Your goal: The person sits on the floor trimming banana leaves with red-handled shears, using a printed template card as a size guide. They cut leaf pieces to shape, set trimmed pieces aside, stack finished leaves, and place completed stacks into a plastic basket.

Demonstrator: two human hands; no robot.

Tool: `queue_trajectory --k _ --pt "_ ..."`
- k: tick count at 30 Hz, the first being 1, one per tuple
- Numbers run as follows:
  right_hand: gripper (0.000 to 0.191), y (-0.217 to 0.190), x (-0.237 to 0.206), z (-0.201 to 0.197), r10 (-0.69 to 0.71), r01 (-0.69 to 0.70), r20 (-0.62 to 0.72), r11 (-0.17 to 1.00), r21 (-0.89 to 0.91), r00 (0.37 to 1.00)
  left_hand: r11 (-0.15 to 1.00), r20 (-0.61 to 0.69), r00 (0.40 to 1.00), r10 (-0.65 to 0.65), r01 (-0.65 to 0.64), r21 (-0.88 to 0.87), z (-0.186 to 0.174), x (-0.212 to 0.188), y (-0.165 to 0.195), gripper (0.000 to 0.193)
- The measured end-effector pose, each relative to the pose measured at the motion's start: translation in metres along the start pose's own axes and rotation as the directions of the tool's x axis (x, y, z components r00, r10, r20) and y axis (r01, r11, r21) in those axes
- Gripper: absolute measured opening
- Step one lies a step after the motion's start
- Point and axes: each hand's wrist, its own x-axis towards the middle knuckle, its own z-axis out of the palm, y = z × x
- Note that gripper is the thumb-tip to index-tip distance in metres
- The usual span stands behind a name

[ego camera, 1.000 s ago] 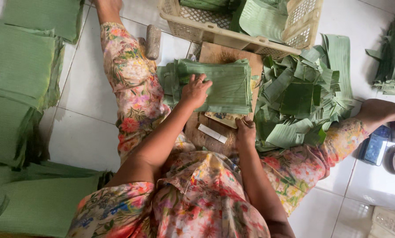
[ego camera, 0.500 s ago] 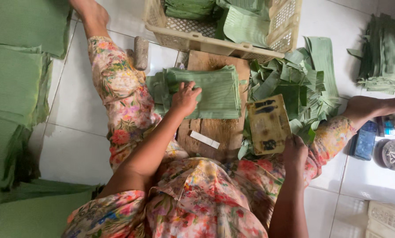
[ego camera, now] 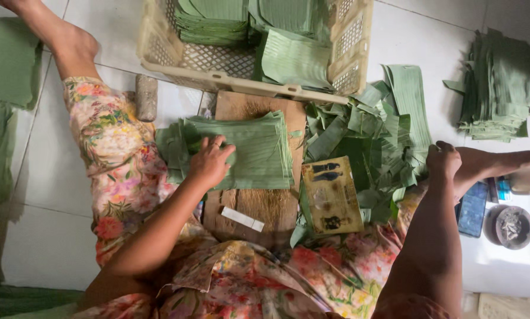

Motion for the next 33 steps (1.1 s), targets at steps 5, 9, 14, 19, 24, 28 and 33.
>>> queue_trajectory --k 5,9,14,19,24,28,33 --pt "0.101 -0.003 0.029 0.014 0.025 -0.032 0.118 0.998 0.061 0.993 1.0 0.043 0.999 -0.022 0.022 -0.002 -0.009 -0.001 0.005 0.05" --pt "0.093 -0.003 0.04 0.015 0.201 -0.203 0.356 0.979 -0.033 0.913 0.999 0.103 0.994 -0.046 0.047 -0.002 -0.015 0.003 0.008 0.05" --pt "0.057 0.0 0.032 0.027 0.2 -0.199 0.331 0.979 -0.038 0.922 0.998 0.119 0.991 -0.067 0.065 0.02 -0.019 0.003 0.012 0.047" --pt "0.019 0.0 0.011 0.013 0.1 -0.012 -0.283 0.955 0.297 0.954 0.999 0.047 0.998 -0.04 0.041 -0.015 -0.017 0.001 0.012 0.047" --pt "0.021 -0.042 -0.025 -0.078 -0.307 0.388 -0.565 0.921 0.025 0.766 0.999 0.003 1.0 -0.01 0.01 -0.046 -0.01 0.0 0.007 0.045" --pt "0.027 -0.127 -0.105 -0.139 -0.552 0.617 -0.446 0.787 0.001 0.704 0.997 -0.105 0.994 0.026 -0.034 -0.07 0.003 -0.003 0.001 0.046" --pt "0.028 -0.238 -0.169 -0.144 -0.476 0.379 -0.001 0.7 0.605 0.88 0.983 -0.158 0.987 0.0 -0.029 -0.181 0.037 -0.006 -0.012 0.044"
